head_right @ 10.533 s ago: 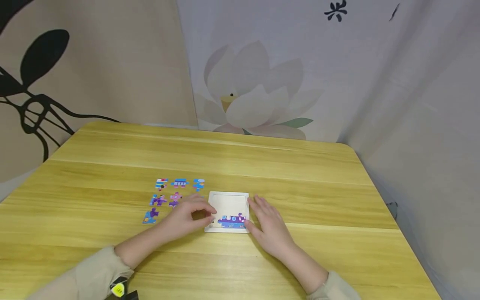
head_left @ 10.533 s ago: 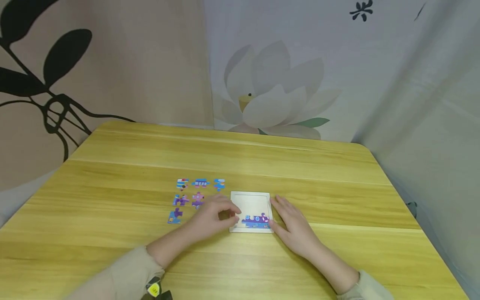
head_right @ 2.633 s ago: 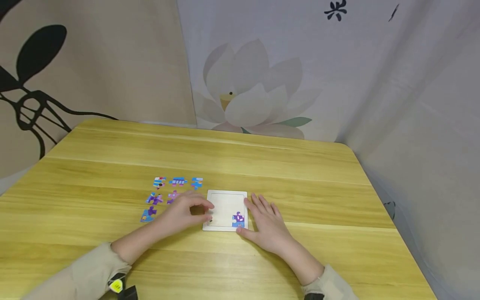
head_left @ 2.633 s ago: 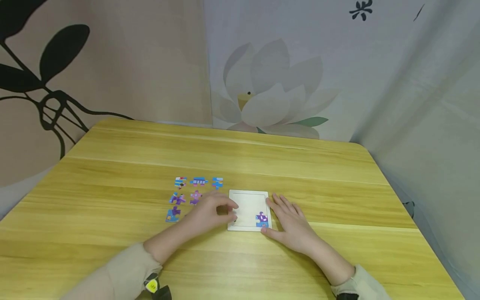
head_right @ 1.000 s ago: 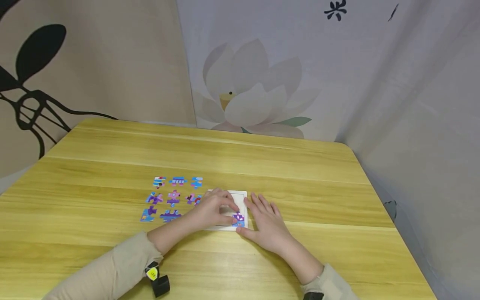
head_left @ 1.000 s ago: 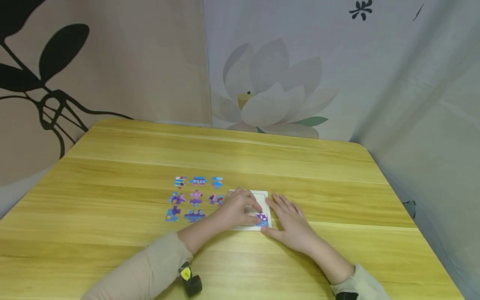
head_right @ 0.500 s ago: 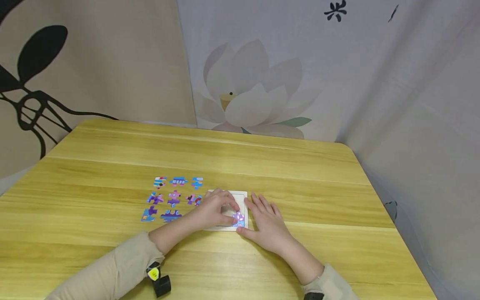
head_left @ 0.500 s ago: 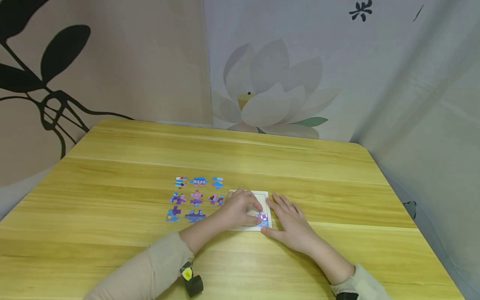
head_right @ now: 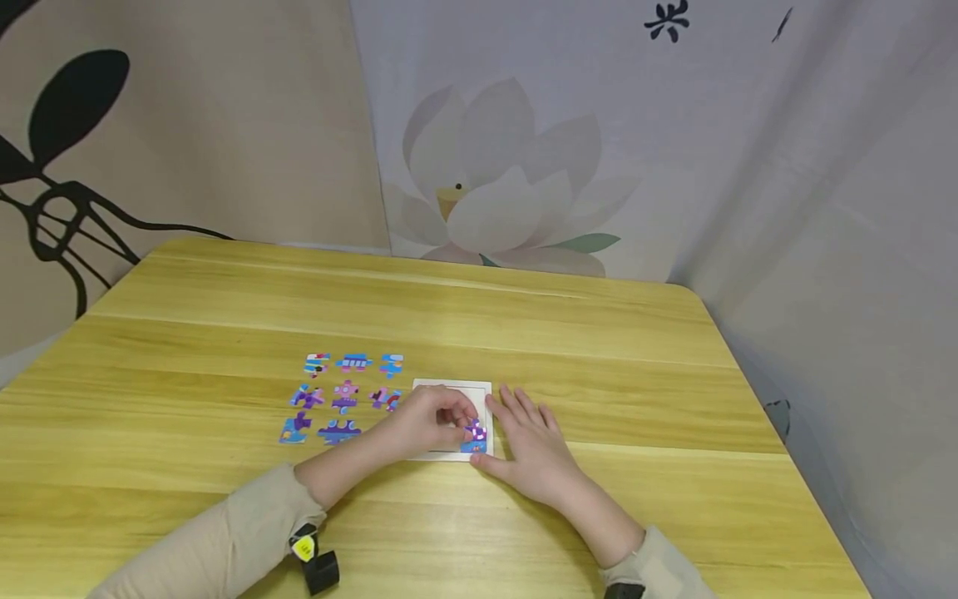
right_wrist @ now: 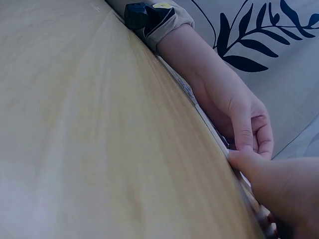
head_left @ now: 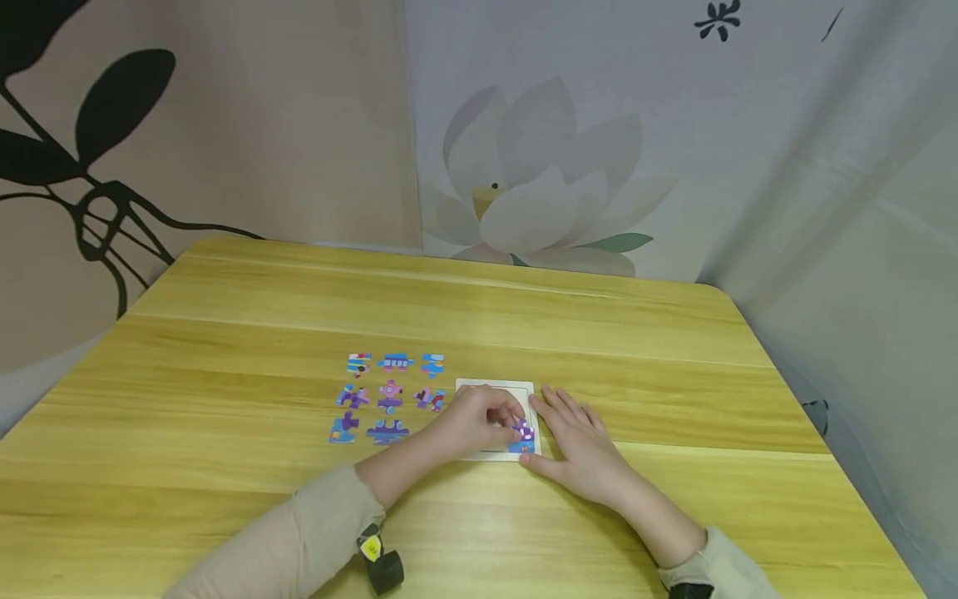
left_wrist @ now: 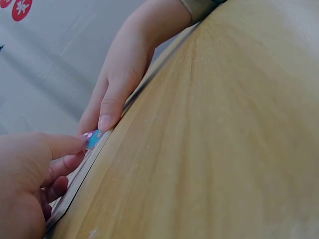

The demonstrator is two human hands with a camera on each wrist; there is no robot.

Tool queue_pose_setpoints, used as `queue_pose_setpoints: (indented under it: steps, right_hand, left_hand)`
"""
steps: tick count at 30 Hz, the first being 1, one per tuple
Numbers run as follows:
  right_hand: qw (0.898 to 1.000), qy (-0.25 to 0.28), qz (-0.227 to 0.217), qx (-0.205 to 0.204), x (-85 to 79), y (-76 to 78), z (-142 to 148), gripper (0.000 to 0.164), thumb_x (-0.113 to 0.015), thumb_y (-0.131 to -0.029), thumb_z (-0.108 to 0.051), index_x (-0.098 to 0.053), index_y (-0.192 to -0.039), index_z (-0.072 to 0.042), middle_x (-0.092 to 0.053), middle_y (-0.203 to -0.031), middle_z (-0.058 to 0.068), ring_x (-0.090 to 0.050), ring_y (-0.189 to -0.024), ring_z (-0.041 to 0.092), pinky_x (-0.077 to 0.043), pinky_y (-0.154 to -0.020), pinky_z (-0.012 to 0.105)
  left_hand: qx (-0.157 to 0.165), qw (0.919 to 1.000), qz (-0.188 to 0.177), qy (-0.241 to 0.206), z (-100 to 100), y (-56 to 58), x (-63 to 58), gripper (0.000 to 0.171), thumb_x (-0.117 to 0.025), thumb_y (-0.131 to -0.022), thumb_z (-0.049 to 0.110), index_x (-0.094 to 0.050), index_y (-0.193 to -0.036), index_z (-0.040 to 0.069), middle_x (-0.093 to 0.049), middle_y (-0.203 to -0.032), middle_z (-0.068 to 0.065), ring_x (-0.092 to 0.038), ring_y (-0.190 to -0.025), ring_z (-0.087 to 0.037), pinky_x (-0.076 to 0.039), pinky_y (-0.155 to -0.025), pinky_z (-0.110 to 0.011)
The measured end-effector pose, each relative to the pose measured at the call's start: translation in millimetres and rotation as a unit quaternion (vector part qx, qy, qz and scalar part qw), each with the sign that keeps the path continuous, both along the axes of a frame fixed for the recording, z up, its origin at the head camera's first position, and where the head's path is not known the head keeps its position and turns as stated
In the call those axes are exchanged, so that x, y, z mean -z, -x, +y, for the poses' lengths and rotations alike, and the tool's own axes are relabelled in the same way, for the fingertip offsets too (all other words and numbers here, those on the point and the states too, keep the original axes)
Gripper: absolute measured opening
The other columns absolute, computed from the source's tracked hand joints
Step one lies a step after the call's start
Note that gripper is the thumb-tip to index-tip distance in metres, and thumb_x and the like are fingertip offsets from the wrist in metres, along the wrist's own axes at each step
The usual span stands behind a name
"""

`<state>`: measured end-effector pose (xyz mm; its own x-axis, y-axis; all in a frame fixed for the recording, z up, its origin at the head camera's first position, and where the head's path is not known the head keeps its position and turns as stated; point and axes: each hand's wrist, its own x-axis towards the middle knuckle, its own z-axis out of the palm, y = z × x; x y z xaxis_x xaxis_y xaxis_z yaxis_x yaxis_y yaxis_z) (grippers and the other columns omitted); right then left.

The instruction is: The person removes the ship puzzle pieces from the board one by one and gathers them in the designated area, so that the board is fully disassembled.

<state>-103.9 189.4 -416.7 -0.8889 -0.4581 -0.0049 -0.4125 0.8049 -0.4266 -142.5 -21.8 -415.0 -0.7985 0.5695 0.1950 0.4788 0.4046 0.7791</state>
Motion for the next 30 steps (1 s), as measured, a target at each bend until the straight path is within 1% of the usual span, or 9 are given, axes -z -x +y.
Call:
queue_pose_setpoints:
  steps: [3, 9, 14, 24, 27, 30]
  right_hand:
    - [1.0, 0.001, -0.001, 0.001, 0.3, -0.1, 1, 0.086, -0.053, -0.087, -0.064, -0.028, -0.151, -0.012, -0.015, -0.157, 0.01, -0.007, -0.143, 0.03, -0.005, -0.107, 0.062]
    - [1.0, 0.007, -0.006, -0.001, -0.4, -1.1, 1, 0.085, -0.053, -0.088, -0.063, -0.027, -0.151, -0.011, -0.014, -0.157, 0.01, -0.007, -0.144, 0.03, -0.005, -0.108, 0.062]
    - [1.0, 0.007, -0.006, -0.003, -0.3, -1.2, 1, 0.085, -0.053, -0.089, -0.062, -0.028, -0.151, -0.011, -0.014, -0.157, 0.01, -0.007, -0.144, 0.03, -0.005, -0.108, 0.062]
    - [1.0, -0.002, -0.009, 0.001, -0.5, 0.0, -1, 0.084, -0.052, -0.088, -0.063, -0.028, -0.151, -0.012, -0.014, -0.157, 0.01, -0.007, -0.143, 0.029, -0.005, -0.108, 0.062]
    - [1.0, -0.005, -0.01, 0.004, 0.0, 0.4, -1, 0.085, -0.052, -0.088, -0.064, -0.028, -0.151, -0.013, -0.014, -0.157, 0.009, -0.007, -0.144, 0.028, -0.005, -0.109, 0.06]
    - [1.0, -0.007, -0.01, 0.007, 0.1, 0.5, -1, 0.085, -0.052, -0.088, -0.064, -0.027, -0.151, -0.013, -0.014, -0.157, 0.009, -0.007, -0.144, 0.027, -0.004, -0.109, 0.059]
  left_hand:
    - [0.002, 0.9994, -0.015, -0.03, 0, -0.4, 0.8, 0.015, -0.078, -0.078, 0.006, -0.07, -0.091, 0.008, -0.062, -0.071, 0.009, -0.053, -0.067, -0.008, -0.047, -0.064, -0.024]
    - [-0.013, 0.9972, -0.055, -0.05, 0, -1.1, 1.5, 0.014, -0.077, -0.08, 0.006, -0.071, -0.093, 0.008, -0.061, -0.075, 0.009, -0.054, -0.071, -0.01, -0.047, -0.067, -0.025]
    - [-0.014, 0.9951, -0.071, -0.067, -2, -3.3, -0.7, 0.013, -0.076, -0.081, 0.005, -0.071, -0.093, 0.007, -0.061, -0.076, 0.007, -0.054, -0.071, -0.012, -0.047, -0.066, -0.026]
    - [-0.04, 0.9924, -0.094, -0.068, -14, -10.0, -8.3, 0.018, -0.073, -0.085, 0.01, -0.071, -0.103, 0.01, -0.062, -0.081, 0.007, -0.052, -0.072, -0.016, -0.045, -0.062, -0.027]
    - [-0.046, 0.9908, -0.105, -0.073, -19, -11.4, -9.3, 0.017, -0.072, -0.086, 0.012, -0.072, -0.103, 0.01, -0.061, -0.082, 0.005, -0.051, -0.071, -0.017, -0.043, -0.058, -0.025]
    - [-0.048, 0.9888, -0.113, -0.085, -25, -12.1, -9.6, 0.017, -0.072, -0.086, 0.011, -0.072, -0.102, 0.008, -0.061, -0.082, 0.002, -0.051, -0.066, -0.017, -0.042, -0.053, -0.024]
